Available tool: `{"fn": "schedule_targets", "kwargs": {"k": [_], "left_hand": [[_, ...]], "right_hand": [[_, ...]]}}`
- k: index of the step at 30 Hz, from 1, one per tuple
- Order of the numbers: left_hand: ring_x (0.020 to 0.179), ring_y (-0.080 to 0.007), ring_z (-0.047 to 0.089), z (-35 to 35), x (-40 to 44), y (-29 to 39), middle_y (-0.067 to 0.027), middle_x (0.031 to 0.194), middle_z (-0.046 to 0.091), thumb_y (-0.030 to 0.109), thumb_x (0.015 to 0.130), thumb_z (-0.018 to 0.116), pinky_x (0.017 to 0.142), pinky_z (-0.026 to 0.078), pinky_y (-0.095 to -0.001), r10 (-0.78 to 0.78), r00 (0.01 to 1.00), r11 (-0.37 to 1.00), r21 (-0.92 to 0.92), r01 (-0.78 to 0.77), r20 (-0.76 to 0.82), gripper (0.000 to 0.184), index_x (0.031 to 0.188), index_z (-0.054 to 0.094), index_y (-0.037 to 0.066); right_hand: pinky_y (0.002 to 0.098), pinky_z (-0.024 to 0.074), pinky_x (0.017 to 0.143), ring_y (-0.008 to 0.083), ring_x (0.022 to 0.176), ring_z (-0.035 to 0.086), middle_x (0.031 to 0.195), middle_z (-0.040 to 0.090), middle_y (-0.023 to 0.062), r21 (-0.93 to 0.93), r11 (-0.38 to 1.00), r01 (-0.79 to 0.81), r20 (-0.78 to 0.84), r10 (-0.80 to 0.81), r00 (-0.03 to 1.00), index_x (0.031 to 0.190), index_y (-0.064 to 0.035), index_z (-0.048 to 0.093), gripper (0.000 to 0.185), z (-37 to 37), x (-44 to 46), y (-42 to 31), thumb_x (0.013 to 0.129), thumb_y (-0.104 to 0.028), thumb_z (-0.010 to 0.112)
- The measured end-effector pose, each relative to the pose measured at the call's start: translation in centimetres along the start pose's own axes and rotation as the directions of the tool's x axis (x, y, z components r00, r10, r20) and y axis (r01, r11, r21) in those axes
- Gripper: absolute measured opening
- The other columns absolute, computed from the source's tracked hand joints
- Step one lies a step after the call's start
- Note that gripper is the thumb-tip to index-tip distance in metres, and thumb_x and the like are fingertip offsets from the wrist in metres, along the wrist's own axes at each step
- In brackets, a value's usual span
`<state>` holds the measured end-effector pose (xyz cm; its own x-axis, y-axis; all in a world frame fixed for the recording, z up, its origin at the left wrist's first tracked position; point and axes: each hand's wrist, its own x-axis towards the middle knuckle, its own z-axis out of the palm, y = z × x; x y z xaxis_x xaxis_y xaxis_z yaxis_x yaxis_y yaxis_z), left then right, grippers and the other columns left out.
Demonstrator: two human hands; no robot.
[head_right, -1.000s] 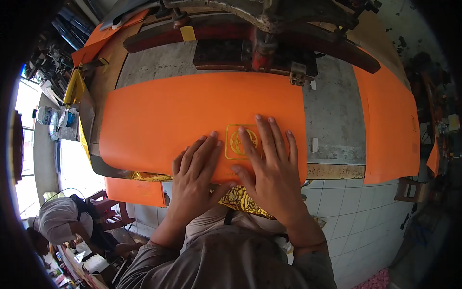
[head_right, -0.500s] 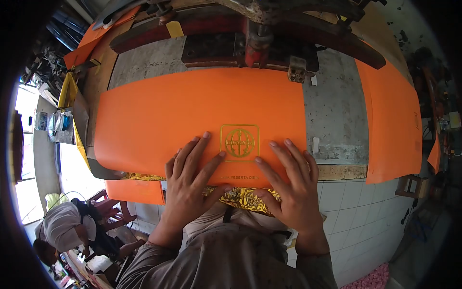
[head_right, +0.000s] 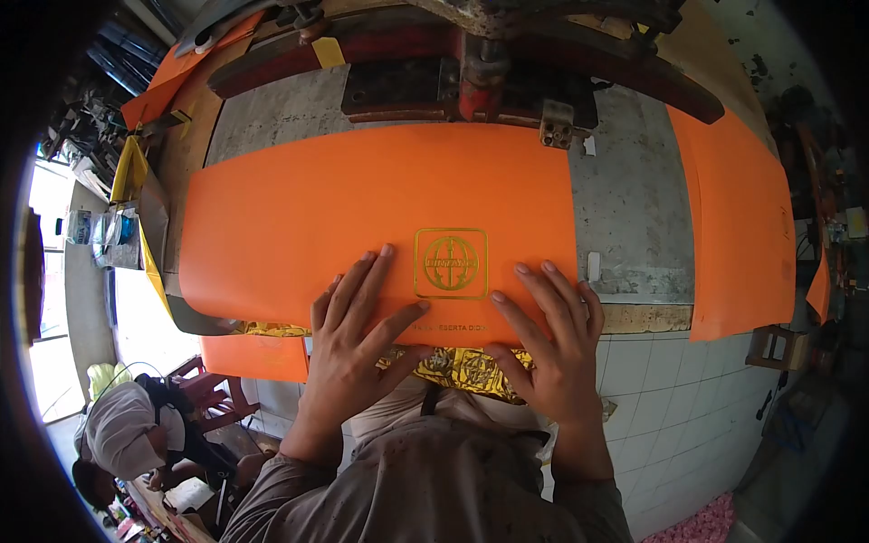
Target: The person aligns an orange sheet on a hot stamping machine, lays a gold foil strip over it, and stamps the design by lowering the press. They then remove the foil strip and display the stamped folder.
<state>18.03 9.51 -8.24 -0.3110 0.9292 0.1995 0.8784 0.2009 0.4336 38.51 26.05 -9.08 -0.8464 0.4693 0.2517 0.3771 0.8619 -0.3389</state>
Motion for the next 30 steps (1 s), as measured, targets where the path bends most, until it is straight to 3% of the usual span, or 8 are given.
{"fn": "schedule_targets", "kwargs": {"k": [4, 7, 10, 13, 14, 20, 23, 30], "left_hand": [[0.146, -0.0383, 0.044, 0.1, 0.0, -0.1, -0.0206, 0.16, 0.044, 0.043, 0.081, 0.083, 0.114, 0.034, -0.0516, -0.012, 1.0, 1.0, -0.02, 0.012, -0.01, 0.051, 0.125, 0.069, 0.021], [0.148, -0.0348, 0.041, -0.1, -0.1, -0.3, -0.0193, 0.162, 0.041, 0.041, 0.089, 0.077, 0.114, 0.034, -0.0501, 0.006, 1.0, 1.0, -0.008, -0.006, 0.012, 0.05, 0.132, 0.066, 0.017], [0.147, -0.0339, 0.042, -0.2, 0.0, -0.1, -0.0181, 0.161, 0.043, 0.041, 0.09, 0.077, 0.114, 0.034, -0.0499, -0.042, 0.999, 0.998, -0.034, 0.043, 0.024, 0.057, 0.136, 0.062, 0.012], [0.145, -0.0334, 0.046, 0.2, -0.1, -0.3, -0.016, 0.159, 0.047, 0.041, 0.082, 0.084, 0.114, 0.035, -0.0504, -0.045, 0.998, 0.998, -0.055, 0.043, -0.037, 0.061, 0.13, 0.063, 0.01], [0.145, -0.0336, 0.046, 0.3, -0.1, -0.3, -0.0162, 0.159, 0.047, 0.041, 0.082, 0.084, 0.114, 0.035, -0.0504, -0.038, 0.999, 0.998, -0.043, 0.036, -0.037, 0.061, 0.13, 0.063, 0.01], [0.145, -0.0352, 0.045, 0.3, -0.2, -0.3, -0.0171, 0.159, 0.046, 0.04, 0.083, 0.083, 0.114, 0.035, -0.0515, -0.006, 0.999, 1.0, -0.009, 0.005, -0.045, 0.06, 0.134, 0.064, 0.014], [0.146, -0.0364, 0.044, 0.2, -0.2, -0.1, -0.0184, 0.16, 0.043, 0.041, 0.086, 0.08, 0.114, 0.035, -0.0526, 0.01, 0.999, 1.0, 0.0, -0.01, -0.041, 0.057, 0.136, 0.064, 0.016], [0.146, -0.0381, 0.041, -0.1, -0.4, 0.0, -0.0218, 0.161, 0.04, 0.041, 0.092, 0.074, 0.115, 0.034, -0.054, 0.048, 0.999, 0.998, 0.03, -0.047, -0.024, 0.052, 0.137, 0.065, 0.018]], "right_hand": [[0.0536, 0.0284, 0.117, 0.0342, 0.142, 0.047, 0.148, 0.056, 0.012, 0.016, 0.999, -0.027, -0.065, 0.028, 0.998, 0.128, -0.0129, 0.072, 0.045, -0.3, -0.5, 0.2, 0.092, -0.04, 0.072], [0.0513, 0.0327, 0.113, 0.0354, 0.14, 0.049, 0.145, 0.058, 0.0129, -0.001, 0.999, -0.036, -0.151, 0.035, 0.988, 0.123, -0.0085, 0.073, 0.041, -0.3, -1.5, 1.0, 0.09, -0.034, 0.074], [0.0484, 0.0379, 0.109, 0.0356, 0.133, 0.053, 0.139, 0.06, 0.013, 0.019, 0.998, -0.057, -0.247, 0.06, 0.967, 0.119, -0.0063, 0.073, 0.035, -0.2, -2.9, 1.6, 0.089, -0.024, 0.074], [0.0463, 0.0418, 0.105, 0.0339, 0.122, 0.057, 0.13, 0.062, 0.0124, 0.054, 0.995, -0.085, -0.378, 0.099, 0.921, 0.116, -0.0056, 0.073, 0.03, 0.1, -4.2, 1.9, 0.088, -0.017, 0.074], [0.044, 0.0459, 0.098, 0.031, 0.113, 0.058, 0.121, 0.063, 0.0119, 0.056, 0.992, -0.112, -0.417, 0.125, 0.9, 0.113, -0.0036, 0.072, 0.026, 0.1, -4.5, 1.8, 0.089, -0.013, 0.073], [0.04, 0.0483, 0.09, 0.0296, 0.101, 0.062, 0.113, 0.065, 0.0147, 0.262, 0.925, -0.274, -0.391, 0.361, 0.847, 0.12, 0.0, 0.066, 0.032, 1.0, -7.1, 1.6, 0.093, -0.015, 0.071], [0.0387, 0.048, 0.09, 0.0277, 0.098, 0.064, 0.111, 0.067, 0.016, 0.289, 0.917, -0.276, -0.369, 0.372, 0.852, 0.124, 0.0011, 0.063, 0.035, 1.3, -7.1, 1.2, 0.094, -0.014, 0.07], [0.0353, 0.0466, 0.092, 0.0186, 0.102, 0.063, 0.112, 0.067, 0.0121, 0.643, 0.703, -0.305, -0.252, 0.57, 0.782, 0.128, 0.004, 0.06, 0.037, 1.9, -7.5, 0.0, 0.096, -0.012, 0.069]]}}
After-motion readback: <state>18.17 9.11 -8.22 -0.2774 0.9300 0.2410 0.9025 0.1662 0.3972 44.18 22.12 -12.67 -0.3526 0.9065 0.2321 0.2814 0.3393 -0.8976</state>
